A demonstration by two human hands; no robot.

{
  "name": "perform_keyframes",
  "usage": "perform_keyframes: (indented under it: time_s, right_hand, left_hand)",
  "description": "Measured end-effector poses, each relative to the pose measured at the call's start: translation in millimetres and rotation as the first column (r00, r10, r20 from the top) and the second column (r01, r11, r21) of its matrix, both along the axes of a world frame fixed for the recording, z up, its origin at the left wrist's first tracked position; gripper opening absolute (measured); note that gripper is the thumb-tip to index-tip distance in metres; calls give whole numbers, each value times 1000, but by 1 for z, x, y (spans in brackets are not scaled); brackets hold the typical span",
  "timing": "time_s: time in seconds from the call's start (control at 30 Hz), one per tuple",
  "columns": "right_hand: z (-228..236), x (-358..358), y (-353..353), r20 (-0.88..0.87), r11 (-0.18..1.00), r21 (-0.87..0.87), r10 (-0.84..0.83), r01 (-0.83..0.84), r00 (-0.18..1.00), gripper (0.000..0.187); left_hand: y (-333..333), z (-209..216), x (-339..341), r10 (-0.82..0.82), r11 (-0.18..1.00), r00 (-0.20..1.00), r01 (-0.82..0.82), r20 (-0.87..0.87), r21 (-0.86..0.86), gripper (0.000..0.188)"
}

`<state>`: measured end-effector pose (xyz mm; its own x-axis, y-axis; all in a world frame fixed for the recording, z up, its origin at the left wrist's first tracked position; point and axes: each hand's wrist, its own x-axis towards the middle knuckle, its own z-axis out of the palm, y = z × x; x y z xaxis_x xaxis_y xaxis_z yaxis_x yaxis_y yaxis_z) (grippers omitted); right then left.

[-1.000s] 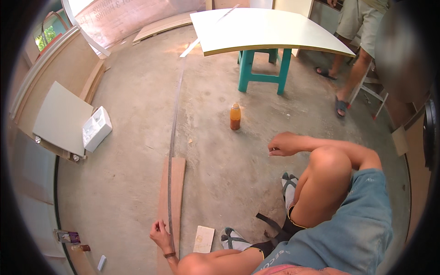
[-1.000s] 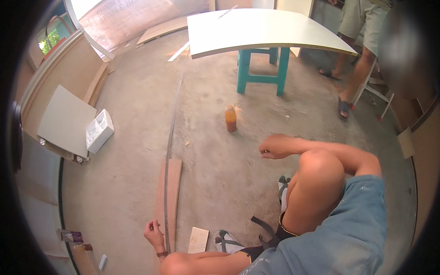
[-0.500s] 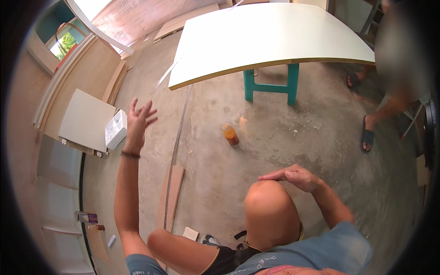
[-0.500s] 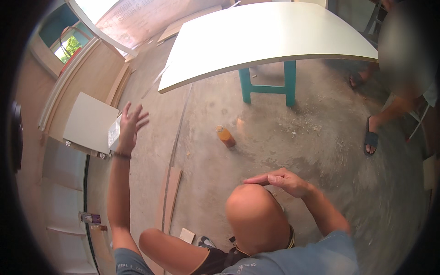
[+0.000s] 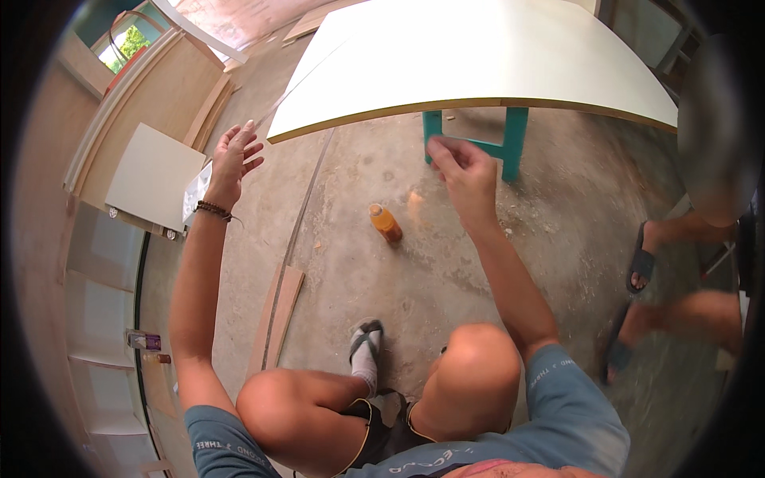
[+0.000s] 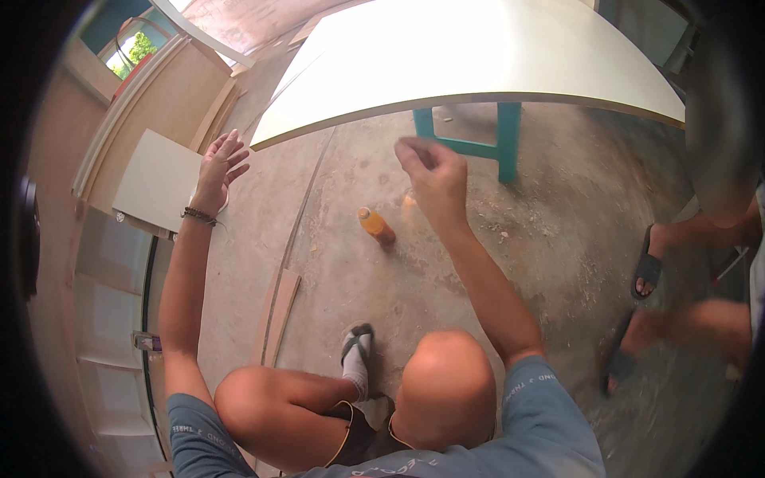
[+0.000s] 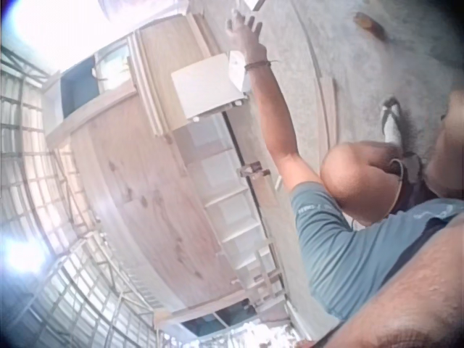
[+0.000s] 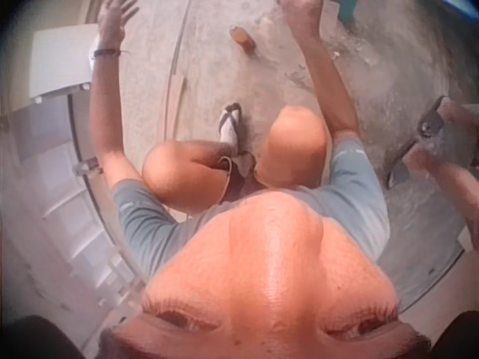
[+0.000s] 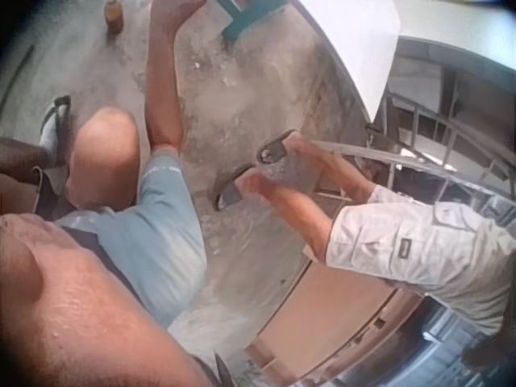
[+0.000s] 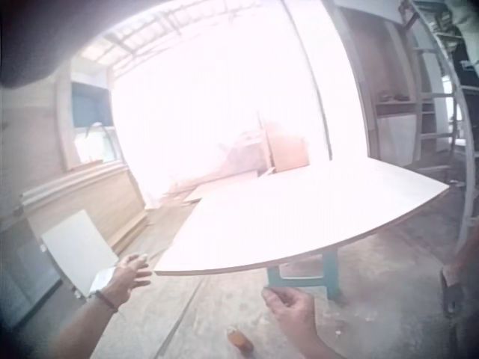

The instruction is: The person sands a curved wooden piece using a sanding block and a metal ruler, and applies a white edging strip to the side of a white board.

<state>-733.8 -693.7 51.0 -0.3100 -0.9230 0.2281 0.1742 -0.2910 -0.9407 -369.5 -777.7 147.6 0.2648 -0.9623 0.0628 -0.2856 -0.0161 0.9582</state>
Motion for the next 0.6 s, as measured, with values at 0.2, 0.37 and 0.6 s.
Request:
perform_keyframes:
  time_s: [0.2, 0.37, 0.6]
  right_hand:
    - [7, 22, -31, 47, 1000, -7, 9, -8, 999, 27]
    - [8, 30, -39, 154, 999, -47, -10, 18, 988, 24]
    - [8, 40, -44, 171, 994, -64, -77, 89, 982, 16]
  left_hand:
    - [2, -8, -7, 37, 999, 999, -37, 10, -22, 73]
    - [-4, -16, 4, 63, 997, 998, -63, 5, -39, 72]
    - [-4, -22, 16, 84, 993, 995, -89, -61, -77, 72]
